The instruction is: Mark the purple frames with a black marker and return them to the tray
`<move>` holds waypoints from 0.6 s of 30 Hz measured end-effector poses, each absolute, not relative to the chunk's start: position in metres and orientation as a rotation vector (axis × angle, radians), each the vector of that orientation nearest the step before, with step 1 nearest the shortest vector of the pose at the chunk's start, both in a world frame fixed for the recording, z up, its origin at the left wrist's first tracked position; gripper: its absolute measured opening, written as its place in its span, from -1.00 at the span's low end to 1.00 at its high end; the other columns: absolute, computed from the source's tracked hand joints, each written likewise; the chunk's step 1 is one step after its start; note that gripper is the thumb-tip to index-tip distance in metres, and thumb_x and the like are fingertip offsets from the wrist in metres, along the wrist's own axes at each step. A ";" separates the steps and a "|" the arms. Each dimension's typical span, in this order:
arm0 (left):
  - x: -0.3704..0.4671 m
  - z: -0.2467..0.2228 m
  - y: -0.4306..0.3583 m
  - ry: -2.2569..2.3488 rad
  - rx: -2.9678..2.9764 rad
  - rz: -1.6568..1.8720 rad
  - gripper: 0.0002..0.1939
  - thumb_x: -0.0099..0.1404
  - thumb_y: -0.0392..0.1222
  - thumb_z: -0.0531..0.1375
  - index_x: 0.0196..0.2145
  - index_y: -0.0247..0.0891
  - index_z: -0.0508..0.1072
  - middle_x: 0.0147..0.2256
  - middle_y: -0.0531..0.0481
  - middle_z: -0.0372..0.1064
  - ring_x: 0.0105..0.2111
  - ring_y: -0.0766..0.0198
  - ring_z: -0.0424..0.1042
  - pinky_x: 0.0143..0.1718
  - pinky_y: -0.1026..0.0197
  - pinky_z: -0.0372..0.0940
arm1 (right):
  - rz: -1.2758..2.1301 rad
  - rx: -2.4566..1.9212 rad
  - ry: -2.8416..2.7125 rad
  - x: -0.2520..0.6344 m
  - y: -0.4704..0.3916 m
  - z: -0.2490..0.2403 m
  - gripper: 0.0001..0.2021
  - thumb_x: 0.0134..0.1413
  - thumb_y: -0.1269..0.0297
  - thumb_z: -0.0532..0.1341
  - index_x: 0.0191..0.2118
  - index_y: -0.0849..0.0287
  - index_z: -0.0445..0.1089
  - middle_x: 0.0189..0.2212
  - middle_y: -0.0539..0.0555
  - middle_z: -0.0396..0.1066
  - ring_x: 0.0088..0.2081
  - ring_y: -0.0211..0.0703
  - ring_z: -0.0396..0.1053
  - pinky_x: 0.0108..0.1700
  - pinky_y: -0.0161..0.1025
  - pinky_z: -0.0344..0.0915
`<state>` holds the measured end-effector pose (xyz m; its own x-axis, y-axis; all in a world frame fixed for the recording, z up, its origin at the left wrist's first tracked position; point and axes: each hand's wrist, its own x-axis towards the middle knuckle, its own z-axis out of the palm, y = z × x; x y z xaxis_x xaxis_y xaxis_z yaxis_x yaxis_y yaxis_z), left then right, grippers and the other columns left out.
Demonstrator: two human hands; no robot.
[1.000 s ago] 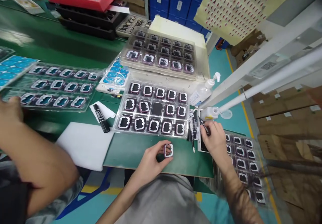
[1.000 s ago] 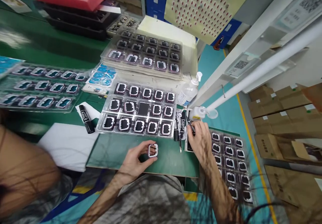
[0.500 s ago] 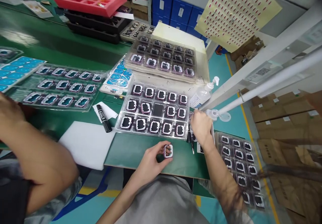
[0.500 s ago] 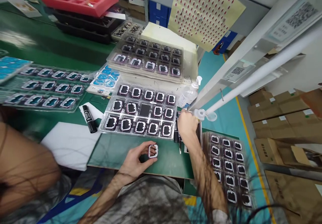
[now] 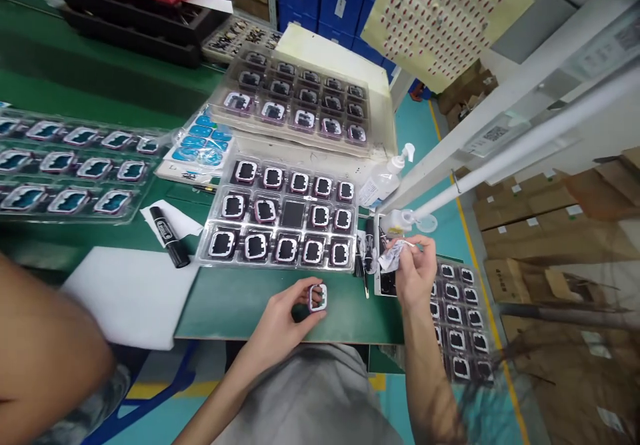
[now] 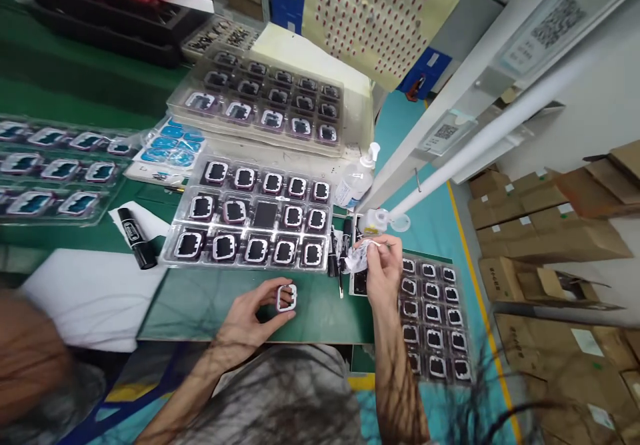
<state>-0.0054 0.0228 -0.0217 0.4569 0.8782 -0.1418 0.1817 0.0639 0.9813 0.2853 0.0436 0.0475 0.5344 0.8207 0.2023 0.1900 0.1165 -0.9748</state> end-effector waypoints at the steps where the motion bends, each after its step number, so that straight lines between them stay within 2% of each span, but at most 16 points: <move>1: -0.005 -0.022 0.022 1.004 1.429 0.689 -0.51 0.48 -0.01 0.44 0.31 0.03 0.55 0.01 -0.06 0.74 0.02 -0.06 0.76 0.23 -0.16 0.66 | 0.572 -1.412 -0.942 0.285 0.042 0.046 -0.64 0.32 -0.14 0.41 -0.08 -0.09 0.32 -0.38 -0.10 0.62 -0.32 -0.12 0.58 -0.17 -0.14 0.48; 4: -0.005 -0.026 0.021 1.014 1.411 0.704 -0.50 0.46 -0.02 0.46 0.30 0.02 0.57 0.00 -0.06 0.75 0.00 -0.04 0.77 0.22 -0.12 0.66 | 0.536 -1.400 -0.944 0.286 0.039 0.043 -0.69 0.26 -0.08 0.44 -0.16 -0.04 0.40 -0.31 -0.04 0.63 -0.25 -0.10 0.60 -0.15 -0.13 0.48; 7: -0.005 -0.028 0.021 1.023 1.410 0.702 -0.50 0.46 -0.03 0.46 0.30 -0.01 0.57 0.01 -0.06 0.75 0.00 -0.02 0.77 0.23 -0.10 0.65 | 0.527 -1.390 -0.967 0.291 0.035 0.041 -0.72 0.25 -0.07 0.41 -0.22 0.02 0.50 -0.22 0.06 0.66 -0.16 -0.01 0.63 -0.07 -0.02 0.52; 10: -0.006 -0.026 0.021 1.022 1.410 0.696 -0.50 0.46 -0.04 0.46 0.31 0.03 0.56 0.00 -0.05 0.75 0.00 -0.02 0.77 0.23 -0.11 0.65 | 0.489 -1.400 -0.999 0.296 0.030 0.039 -0.75 0.24 -0.04 0.43 -0.23 0.02 0.56 -0.22 0.08 0.66 -0.08 0.04 0.63 0.05 0.08 0.54; 13: -0.006 -0.024 0.022 1.028 1.412 0.692 -0.50 0.46 -0.05 0.46 0.31 0.05 0.56 0.01 -0.03 0.75 0.01 -0.02 0.77 0.23 -0.11 0.65 | 0.442 -1.441 -1.026 0.298 0.024 0.037 -0.77 0.15 0.05 0.52 -0.16 0.00 0.61 -0.17 0.06 0.66 -0.02 0.03 0.61 0.13 0.08 0.53; 16: -0.006 -0.025 0.022 1.035 1.413 0.697 -0.50 0.46 -0.04 0.46 0.30 0.02 0.57 0.02 -0.04 0.75 0.01 -0.02 0.77 0.23 -0.09 0.66 | 0.404 -1.519 -1.024 0.298 0.019 0.037 -0.62 0.11 0.09 0.57 0.02 -0.03 0.60 -0.12 0.01 0.67 -0.11 -0.08 0.60 0.03 -0.04 0.56; 18: -0.006 -0.028 0.022 1.036 1.414 0.699 -0.49 0.45 -0.04 0.46 0.30 0.01 0.57 0.02 -0.05 0.75 0.00 -0.02 0.77 0.22 -0.08 0.66 | 0.386 -1.558 -1.040 0.298 0.017 0.036 -0.62 0.11 0.08 0.58 0.01 -0.03 0.61 -0.15 -0.02 0.67 -0.19 -0.15 0.59 -0.08 -0.13 0.54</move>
